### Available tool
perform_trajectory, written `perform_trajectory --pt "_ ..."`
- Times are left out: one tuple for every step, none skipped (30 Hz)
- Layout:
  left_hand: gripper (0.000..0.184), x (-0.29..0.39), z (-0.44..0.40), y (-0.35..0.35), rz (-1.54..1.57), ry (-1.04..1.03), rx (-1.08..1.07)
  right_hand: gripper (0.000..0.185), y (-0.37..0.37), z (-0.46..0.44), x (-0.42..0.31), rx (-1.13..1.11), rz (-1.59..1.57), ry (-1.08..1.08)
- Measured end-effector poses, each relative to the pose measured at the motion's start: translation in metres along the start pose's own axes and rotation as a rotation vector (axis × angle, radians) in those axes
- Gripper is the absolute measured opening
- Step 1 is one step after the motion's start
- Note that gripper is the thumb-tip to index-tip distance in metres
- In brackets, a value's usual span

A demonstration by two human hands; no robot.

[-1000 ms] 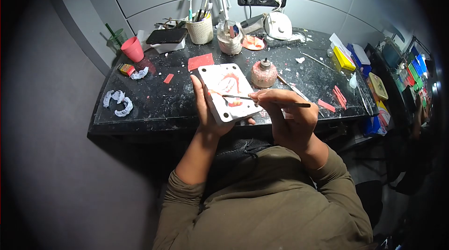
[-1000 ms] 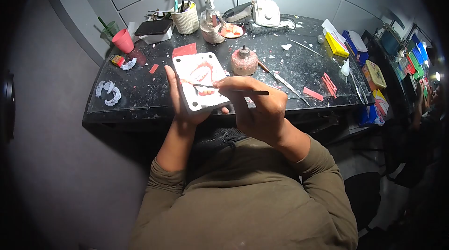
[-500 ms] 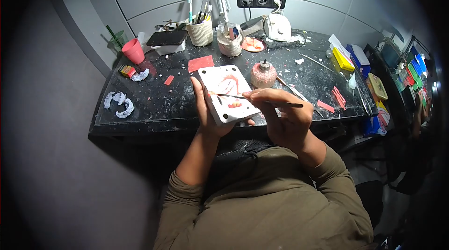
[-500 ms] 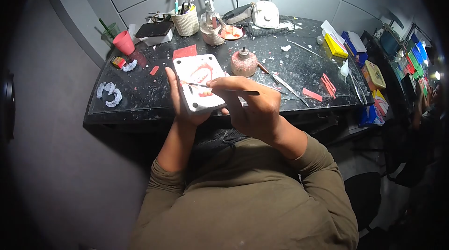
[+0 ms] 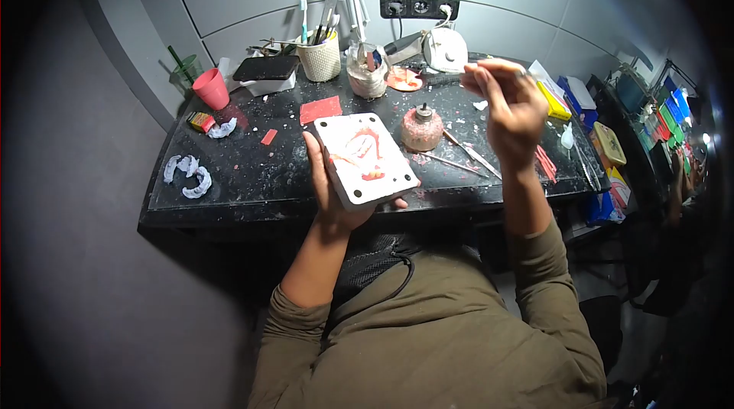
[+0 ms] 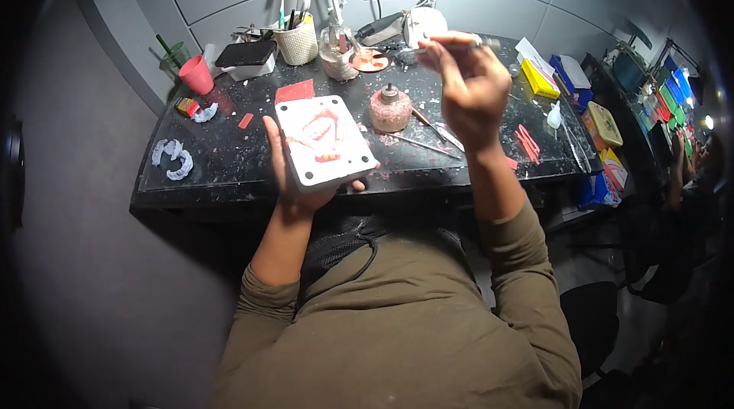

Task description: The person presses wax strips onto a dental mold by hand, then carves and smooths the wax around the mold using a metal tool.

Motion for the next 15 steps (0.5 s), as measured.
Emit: perform_trajectory --pt "0.105 0.0 0.0 -0.001 0.001 0.005 -0.004 0.01 0.001 -0.013 0.017 -0.016 0.003 -0.069" --pt "0.105 -0.001 0.001 -0.002 0.027 0.001 0.014 0.011 0.001 -0.02 0.037 -0.041 -0.02 -0.112" --pt "0.105 -0.001 0.002 -0.002 0.052 -0.004 0.031 0.012 -0.002 -0.024 0.047 -0.076 -0.026 -0.149" --pt "0.105 -0.002 0.001 -0.004 0.085 0.0 -0.019 0.012 -0.004 -0.025 0.059 -0.09 -0.035 -0.179" --pt "0.105 -0.003 0.0 -0.006 0.086 0.0 -0.024 0.013 -0.009 -0.026 0.065 -0.106 -0.044 -0.21" --pt "0.105 -0.004 0.001 -0.008 0.097 0.002 -0.02 0.013 -0.012 -0.025 0.07 -0.12 -0.048 -0.231" --pt "0.105 -0.005 0.001 -0.009 0.109 0.004 -0.015 0.013 -0.013 -0.024 0.073 -0.119 -0.046 -0.231" --pt "0.105 -0.005 0.002 -0.01 0.11 0.005 -0.015 0.013 -0.014 -0.023 0.075 -0.114 -0.049 -0.254" --pt "0.105 -0.005 0.002 -0.009 0.11 -0.001 0.011 0.013 -0.014 -0.022 0.077 -0.109 -0.051 -0.277" --pt "0.104 -0.004 0.003 -0.008 0.108 -0.007 0.037 0.013 -0.014 -0.021 0.08 -0.103 -0.047 -0.273" --pt "0.104 -0.004 0.003 -0.009 0.107 -0.006 0.038 0.013 -0.014 -0.02 0.082 -0.102 -0.047 -0.273" --pt "0.104 -0.004 0.003 -0.009 0.112 -0.008 0.041 0.013 -0.014 -0.019 0.083 -0.102 -0.05 -0.278" --pt "0.104 -0.004 0.003 -0.009 0.117 -0.009 0.044 0.013 -0.014 -0.019 0.084 -0.102 -0.053 -0.283" --pt "0.104 -0.004 0.002 -0.007 0.116 -0.008 0.043 0.013 -0.012 -0.019 0.084 -0.1 -0.053 -0.282" --pt "0.103 -0.004 0.001 -0.007 0.111 -0.009 0.006 0.014 -0.008 -0.019 0.085 -0.074 -0.106 -0.305"
Point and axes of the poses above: each hand's wrist, its own z-axis away from the middle knuckle, its own y-axis out of the back of the hand, x = y × z, the point moved 7 cm from there along -z, towards the middle knuckle, and after that the axes turned 10 degrees about z, right-handed, at the moved point
